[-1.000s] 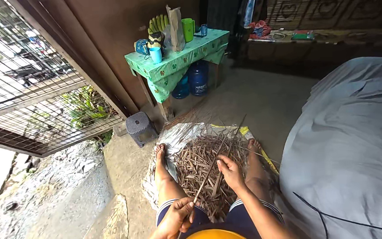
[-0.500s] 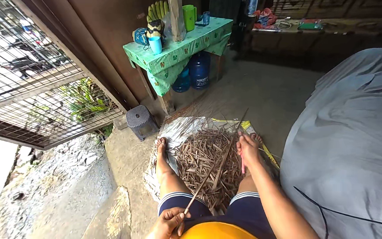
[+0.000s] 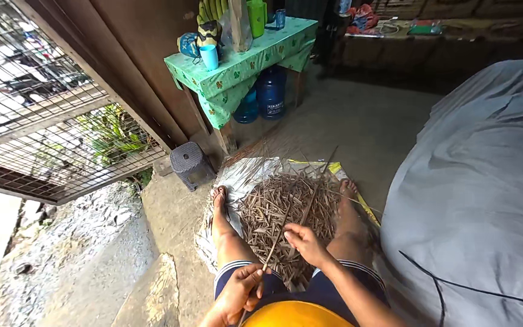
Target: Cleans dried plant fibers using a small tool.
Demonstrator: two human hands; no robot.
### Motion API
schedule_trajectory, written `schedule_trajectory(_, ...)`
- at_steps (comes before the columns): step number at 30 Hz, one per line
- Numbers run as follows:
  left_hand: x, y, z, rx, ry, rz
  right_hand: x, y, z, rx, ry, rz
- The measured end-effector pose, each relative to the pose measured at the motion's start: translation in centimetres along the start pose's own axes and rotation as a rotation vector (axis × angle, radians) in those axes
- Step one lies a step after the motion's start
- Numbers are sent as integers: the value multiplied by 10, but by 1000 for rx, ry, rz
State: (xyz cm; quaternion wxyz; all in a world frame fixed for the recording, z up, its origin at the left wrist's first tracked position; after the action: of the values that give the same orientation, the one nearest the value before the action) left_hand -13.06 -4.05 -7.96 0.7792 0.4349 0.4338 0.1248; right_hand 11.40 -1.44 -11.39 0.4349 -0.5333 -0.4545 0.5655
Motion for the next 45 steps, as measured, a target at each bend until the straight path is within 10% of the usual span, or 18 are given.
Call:
schedule_trajectory(16, -18, -15, -8, 34, -35, 7, 39, -2, -54, 322, 527, 41)
schedule_trajectory(26, -3, -11, -3, -86, -119, 2, -6, 5, -1, 306, 48, 95)
schedule_trajectory(45, -14, -23, -17, -167, -218, -33, 42, -1, -59, 605, 493, 6)
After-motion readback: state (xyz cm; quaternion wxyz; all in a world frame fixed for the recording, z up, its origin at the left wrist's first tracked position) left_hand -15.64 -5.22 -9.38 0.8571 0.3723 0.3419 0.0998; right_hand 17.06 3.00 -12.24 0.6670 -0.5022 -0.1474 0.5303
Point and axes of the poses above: each hand's wrist, its own x-axis towards the middle knuckle, its own z-axis out of the palm, y = z × x, the point moved 1 cm from there along x, towards the middle knuckle, and after that the axes turned 12 degrees about x, right-handed, at the moved point
